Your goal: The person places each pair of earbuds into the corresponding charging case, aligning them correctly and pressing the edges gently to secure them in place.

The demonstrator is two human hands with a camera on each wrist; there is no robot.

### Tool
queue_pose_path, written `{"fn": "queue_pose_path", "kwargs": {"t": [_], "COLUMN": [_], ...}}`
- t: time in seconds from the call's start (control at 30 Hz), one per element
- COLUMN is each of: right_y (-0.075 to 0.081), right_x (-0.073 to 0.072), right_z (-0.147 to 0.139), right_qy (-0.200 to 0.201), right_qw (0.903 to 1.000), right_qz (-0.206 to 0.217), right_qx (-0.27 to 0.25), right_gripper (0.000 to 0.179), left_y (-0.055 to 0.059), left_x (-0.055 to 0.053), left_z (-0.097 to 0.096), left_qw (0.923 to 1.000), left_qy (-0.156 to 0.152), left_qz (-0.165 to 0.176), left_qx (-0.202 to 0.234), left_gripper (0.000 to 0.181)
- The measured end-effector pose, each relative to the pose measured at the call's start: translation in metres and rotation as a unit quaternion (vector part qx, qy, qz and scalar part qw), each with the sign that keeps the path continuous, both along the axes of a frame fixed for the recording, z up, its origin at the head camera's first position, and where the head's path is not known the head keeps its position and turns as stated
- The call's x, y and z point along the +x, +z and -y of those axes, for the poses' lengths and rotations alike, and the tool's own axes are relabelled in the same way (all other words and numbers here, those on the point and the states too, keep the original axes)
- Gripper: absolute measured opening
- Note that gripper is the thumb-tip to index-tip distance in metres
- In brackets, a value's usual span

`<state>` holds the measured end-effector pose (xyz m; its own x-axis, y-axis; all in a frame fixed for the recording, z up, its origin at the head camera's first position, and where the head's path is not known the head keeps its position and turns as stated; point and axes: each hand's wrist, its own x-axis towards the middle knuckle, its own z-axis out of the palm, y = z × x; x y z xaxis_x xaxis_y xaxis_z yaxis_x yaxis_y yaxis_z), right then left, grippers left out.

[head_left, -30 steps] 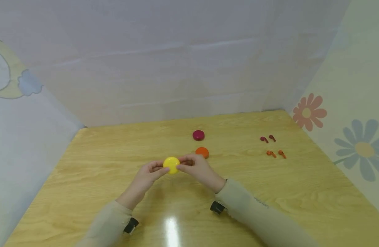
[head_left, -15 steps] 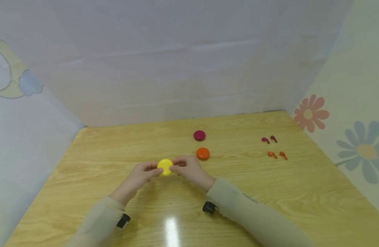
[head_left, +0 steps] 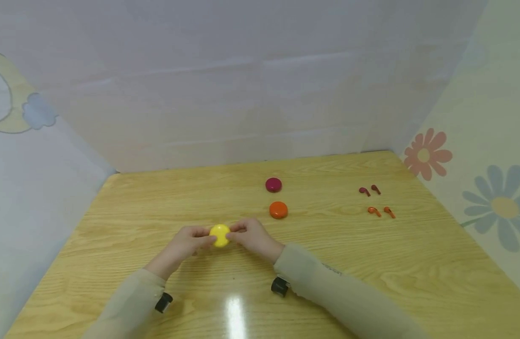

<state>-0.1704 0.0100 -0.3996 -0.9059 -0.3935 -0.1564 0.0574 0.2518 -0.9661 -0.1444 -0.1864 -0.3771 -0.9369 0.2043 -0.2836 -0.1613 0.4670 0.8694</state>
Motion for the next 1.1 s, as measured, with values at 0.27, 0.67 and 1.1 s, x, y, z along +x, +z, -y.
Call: {"fn": "queue_pose_path", "kwargs": {"t": [0.27, 0.67, 1.1], "right_y": [-0.004, -0.003, 0.002], "right_x": [-0.001, 0.0, -0.002], "right_z": [0.009, 0.019, 0.023], "right_qy": [-0.002, 0.012, 0.042], "right_qw": [0.9998, 0.9967, 0.9931], "right_qz": [0.007, 0.04, 0.078], "right_qx": [0.019, 0.07, 0.077], "right_gripper": [0.02, 0.015, 0.007], "left_y": [-0.001, -0.002, -0.007], "left_x": [0.001, 0.003, 0.004], "left_z": [0.004, 0.006, 0.004], "left_qw": [0.9998, 0.9971, 0.9954], "left_qy": [0.005, 0.021, 0.027], "left_qz": [0.011, 0.04, 0.06], "left_qx": [-0.016, -0.061, -0.069], "left_gripper": [0.028, 0.025, 0.021]}}
